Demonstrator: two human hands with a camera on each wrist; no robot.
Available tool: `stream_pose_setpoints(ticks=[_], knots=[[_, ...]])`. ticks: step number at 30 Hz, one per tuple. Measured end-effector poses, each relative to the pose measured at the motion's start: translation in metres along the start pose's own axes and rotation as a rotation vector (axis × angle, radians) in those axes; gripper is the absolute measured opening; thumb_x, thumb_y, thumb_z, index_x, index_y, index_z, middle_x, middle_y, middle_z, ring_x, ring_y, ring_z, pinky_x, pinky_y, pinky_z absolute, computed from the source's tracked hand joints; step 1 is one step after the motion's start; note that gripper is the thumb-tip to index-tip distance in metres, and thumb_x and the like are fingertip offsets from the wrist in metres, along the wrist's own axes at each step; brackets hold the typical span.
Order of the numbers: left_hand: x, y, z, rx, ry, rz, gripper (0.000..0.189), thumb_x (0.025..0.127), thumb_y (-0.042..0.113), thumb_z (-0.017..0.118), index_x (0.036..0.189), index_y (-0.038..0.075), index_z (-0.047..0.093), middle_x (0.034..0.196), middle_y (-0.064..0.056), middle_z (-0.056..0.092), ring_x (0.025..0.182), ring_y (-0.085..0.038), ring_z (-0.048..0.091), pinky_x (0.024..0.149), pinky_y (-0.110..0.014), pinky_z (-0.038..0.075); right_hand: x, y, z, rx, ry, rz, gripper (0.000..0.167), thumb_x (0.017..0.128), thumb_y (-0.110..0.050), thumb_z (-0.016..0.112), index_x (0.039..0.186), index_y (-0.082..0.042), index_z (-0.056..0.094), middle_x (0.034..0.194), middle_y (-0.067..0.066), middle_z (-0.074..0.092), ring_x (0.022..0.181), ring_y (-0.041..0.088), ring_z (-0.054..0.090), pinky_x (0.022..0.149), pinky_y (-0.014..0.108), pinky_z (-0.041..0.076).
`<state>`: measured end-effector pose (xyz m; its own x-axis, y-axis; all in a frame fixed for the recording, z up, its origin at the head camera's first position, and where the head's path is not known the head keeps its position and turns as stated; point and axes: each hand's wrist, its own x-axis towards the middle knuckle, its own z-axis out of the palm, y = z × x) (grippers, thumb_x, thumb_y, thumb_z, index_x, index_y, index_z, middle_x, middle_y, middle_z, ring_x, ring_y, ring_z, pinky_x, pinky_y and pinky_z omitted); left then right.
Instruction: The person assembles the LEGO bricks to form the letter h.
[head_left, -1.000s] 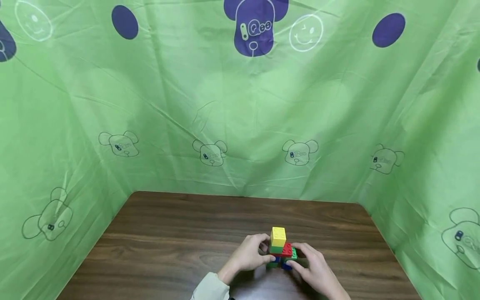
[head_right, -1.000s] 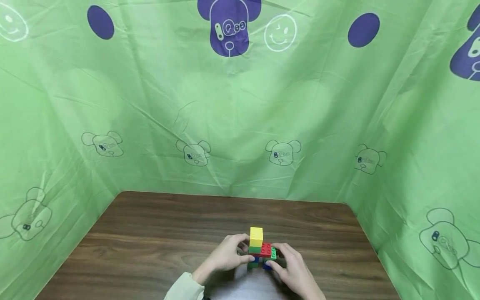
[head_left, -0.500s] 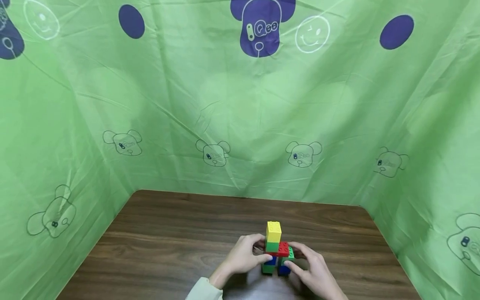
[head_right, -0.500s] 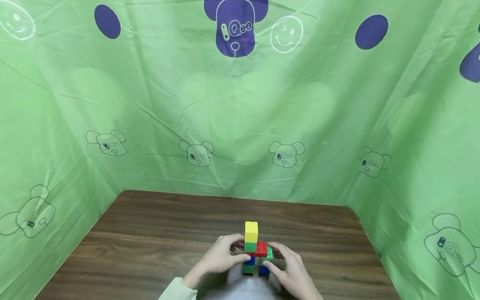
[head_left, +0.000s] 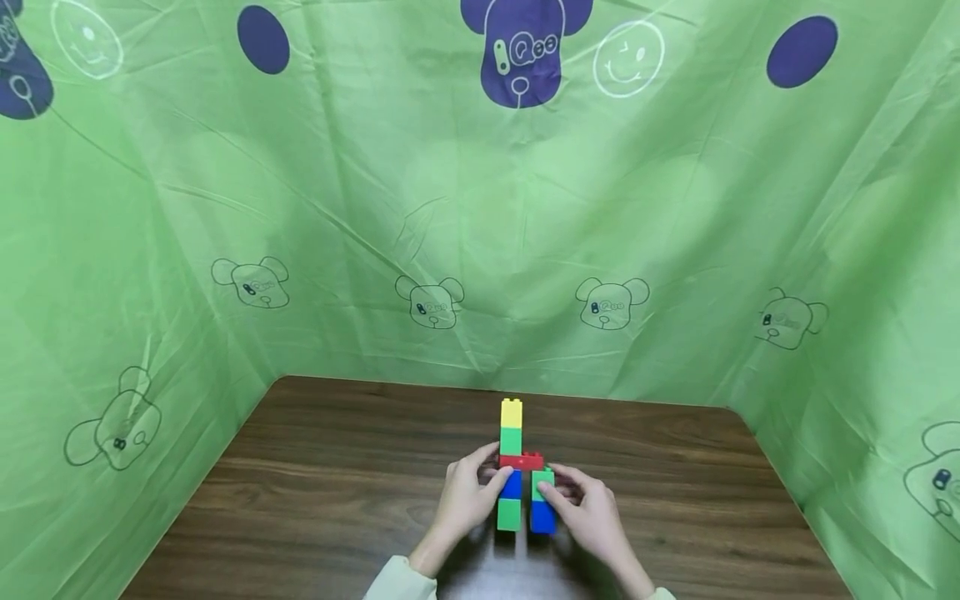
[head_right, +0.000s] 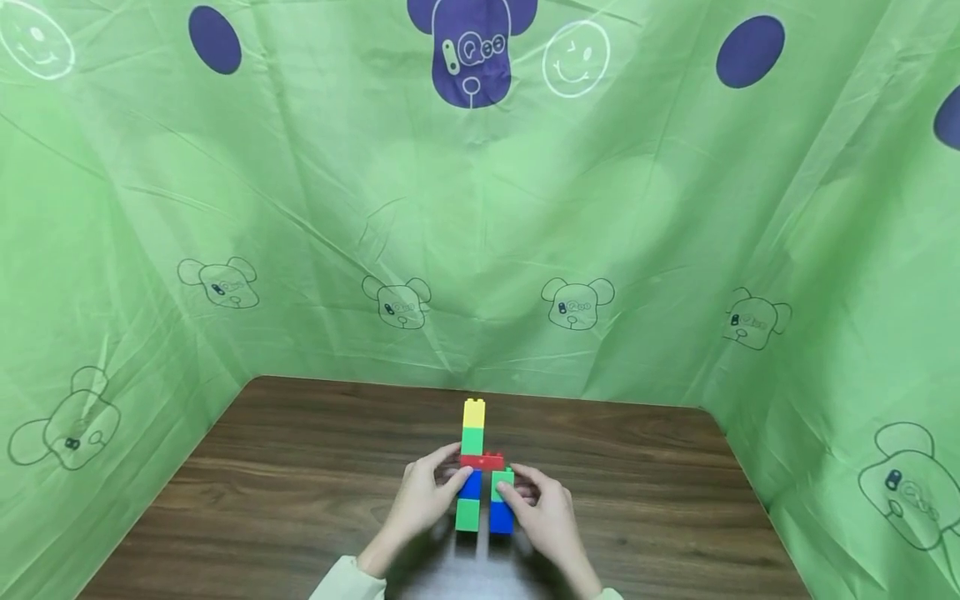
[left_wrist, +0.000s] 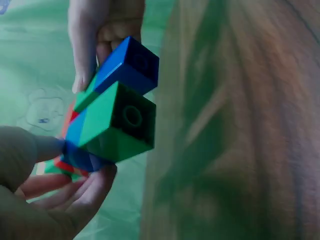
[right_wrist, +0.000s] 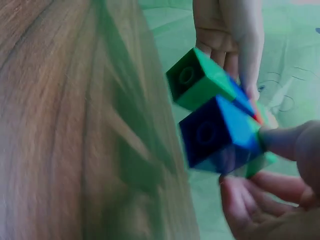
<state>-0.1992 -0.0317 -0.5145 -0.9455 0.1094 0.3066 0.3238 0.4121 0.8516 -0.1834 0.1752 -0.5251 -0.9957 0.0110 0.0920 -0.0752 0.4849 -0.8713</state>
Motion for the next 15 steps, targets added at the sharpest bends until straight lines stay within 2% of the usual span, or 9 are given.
stream_pose_setpoints(ticks=[2, 6, 9, 11, 15], knots=[[-0.002, -0.006, 0.003, 0.071, 0.029, 0.003, 0.038, 0.092, 0.014, 0.076, 0.122, -0.007, 0.068, 0.101, -0.018, 0.074, 0.085, -0.025, 0.074, 0.075, -0.031, 0.060, 0.001, 0.004, 0.007, -0.080, -0.028, -0.019, 0.043, 0.090, -0.036, 0.077, 0.121, -0.006, 0.073, 0.097, 0.004, 0.077, 0.085, 0.011, 0.072, 0.073, 0.025, 0.058], [-0.006, -0.019, 0.009, 0.198, 0.039, -0.016, 0.027, 0.089, 0.009, 0.077, 0.110, -0.007, 0.072, 0.089, -0.013, 0.072, 0.077, -0.020, 0.071, 0.069, -0.029, 0.058, 0.000, 0.012, 0.022, -0.212, -0.069, -0.064, 0.041, 0.092, -0.033, 0.075, 0.120, -0.003, 0.073, 0.102, 0.007, 0.077, 0.094, 0.021, 0.072, 0.081, 0.040, 0.059], [-0.010, -0.027, 0.012, 0.263, 0.038, -0.048, 0.019, 0.088, 0.008, 0.077, 0.102, -0.005, 0.072, 0.082, -0.011, 0.072, 0.072, -0.017, 0.070, 0.063, -0.029, 0.056, -0.002, 0.016, 0.033, -0.249, -0.082, -0.081, 0.040, 0.094, -0.032, 0.073, 0.120, -0.002, 0.073, 0.110, 0.013, 0.076, 0.104, 0.031, 0.071, 0.087, 0.050, 0.057], [-0.012, -0.030, 0.013, 0.316, 0.041, -0.077, 0.017, 0.087, 0.009, 0.078, 0.097, -0.003, 0.072, 0.079, -0.009, 0.071, 0.068, -0.015, 0.068, 0.061, -0.029, 0.055, -0.004, 0.017, 0.038, -0.280, -0.084, -0.090, 0.039, 0.094, -0.032, 0.072, 0.121, -0.004, 0.073, 0.113, 0.016, 0.075, 0.109, 0.035, 0.069, 0.089, 0.053, 0.056], [-0.015, -0.033, 0.014, 0.390, 0.037, -0.097, 0.018, 0.085, 0.012, 0.081, 0.093, -0.001, 0.071, 0.075, -0.005, 0.068, 0.064, -0.012, 0.061, 0.059, -0.030, 0.051, -0.007, 0.017, 0.044, -0.333, -0.074, -0.111, 0.035, 0.094, -0.029, 0.073, 0.122, -0.007, 0.073, 0.109, 0.014, 0.074, 0.105, 0.034, 0.070, 0.086, 0.052, 0.056]])
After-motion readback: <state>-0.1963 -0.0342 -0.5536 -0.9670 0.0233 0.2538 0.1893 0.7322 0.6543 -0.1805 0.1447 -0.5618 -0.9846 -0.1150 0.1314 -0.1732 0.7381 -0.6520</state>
